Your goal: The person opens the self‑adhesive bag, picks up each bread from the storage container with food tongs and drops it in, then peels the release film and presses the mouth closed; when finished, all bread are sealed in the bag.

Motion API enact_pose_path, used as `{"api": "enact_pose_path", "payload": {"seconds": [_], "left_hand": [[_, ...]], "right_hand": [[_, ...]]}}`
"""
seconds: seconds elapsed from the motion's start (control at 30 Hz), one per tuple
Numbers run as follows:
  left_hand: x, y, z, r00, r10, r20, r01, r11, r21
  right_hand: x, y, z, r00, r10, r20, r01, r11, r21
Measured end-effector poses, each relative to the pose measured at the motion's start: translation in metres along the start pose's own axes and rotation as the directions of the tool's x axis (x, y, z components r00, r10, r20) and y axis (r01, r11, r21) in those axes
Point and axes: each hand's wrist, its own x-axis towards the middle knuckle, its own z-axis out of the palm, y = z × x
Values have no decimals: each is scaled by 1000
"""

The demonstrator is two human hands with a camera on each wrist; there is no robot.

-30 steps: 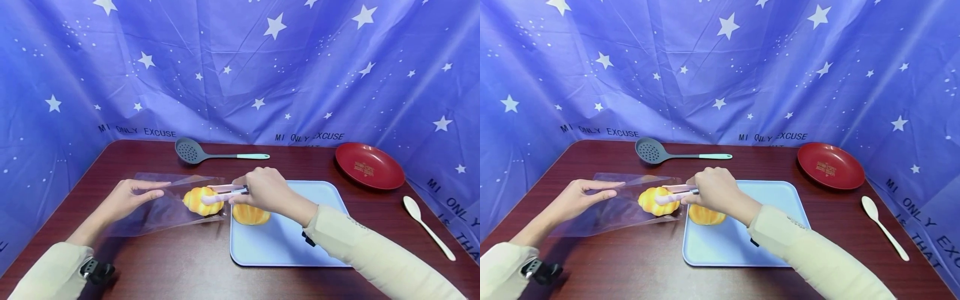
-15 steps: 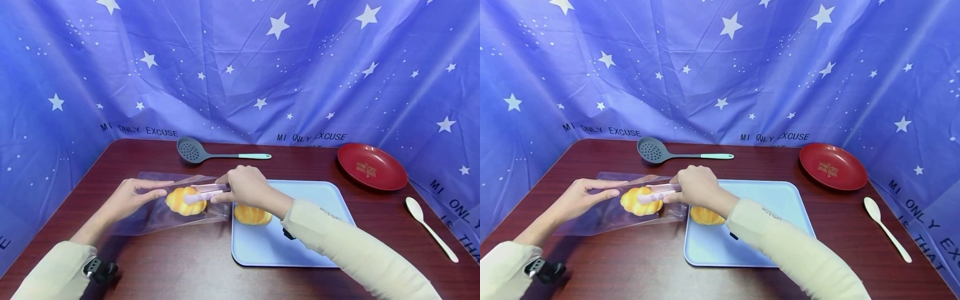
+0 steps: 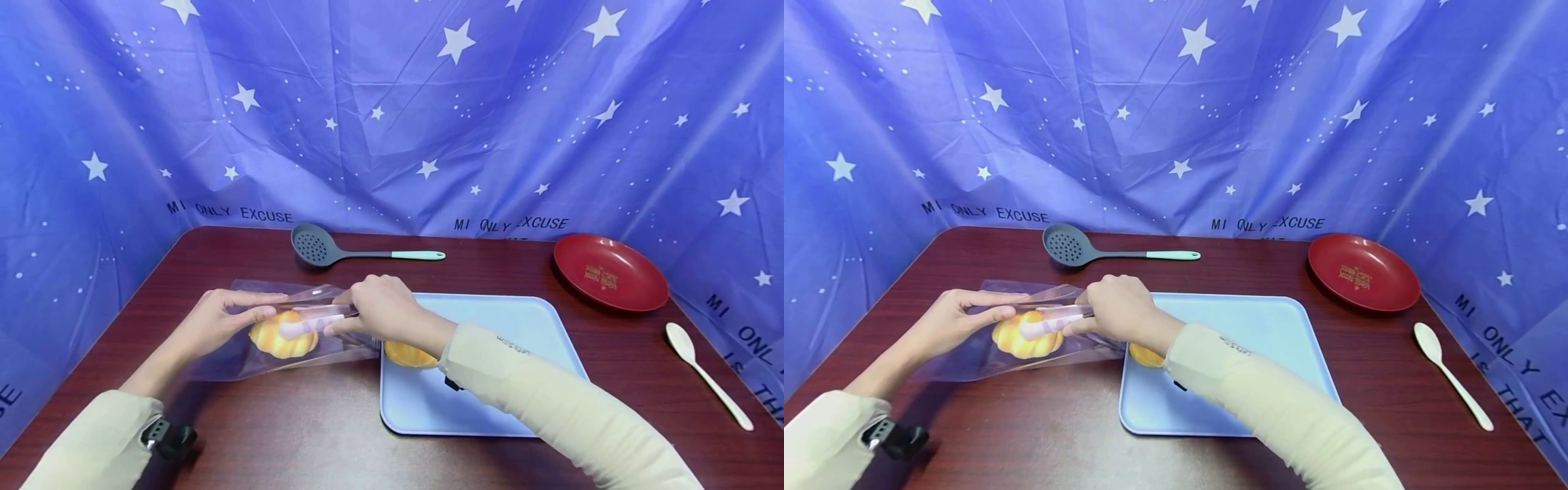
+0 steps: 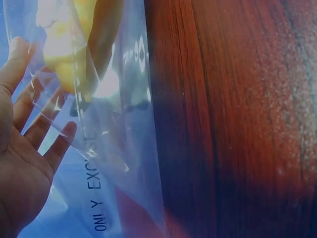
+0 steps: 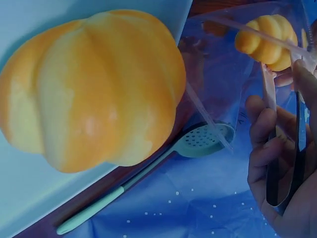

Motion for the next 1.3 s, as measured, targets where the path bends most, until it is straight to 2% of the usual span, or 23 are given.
{"api": "enact_pose_path", "payload": {"seconds": [0.43,0.7,0.9,1.1,1.3], "left_hand": [[1,0,3,1000,-15,9,15,1000,26],[-1,-1,5,999,34,8,-34,999,43],[-1,-2,4,999,43,3,-43,998,51],[-3,-2,3,1000,24,-3,-23,998,58],[-4,-2,1,1000,10,8,-11,998,64]], "right_hand": [[11,-6,4,999,-44,20,44,999,6],[17,-14,8,998,-51,29,53,997,-50],[16,-19,9,999,-37,37,38,999,-30],[11,-12,7,999,-8,46,9,999,-31],[1,2,-4,999,-7,46,9,999,-34]]}}
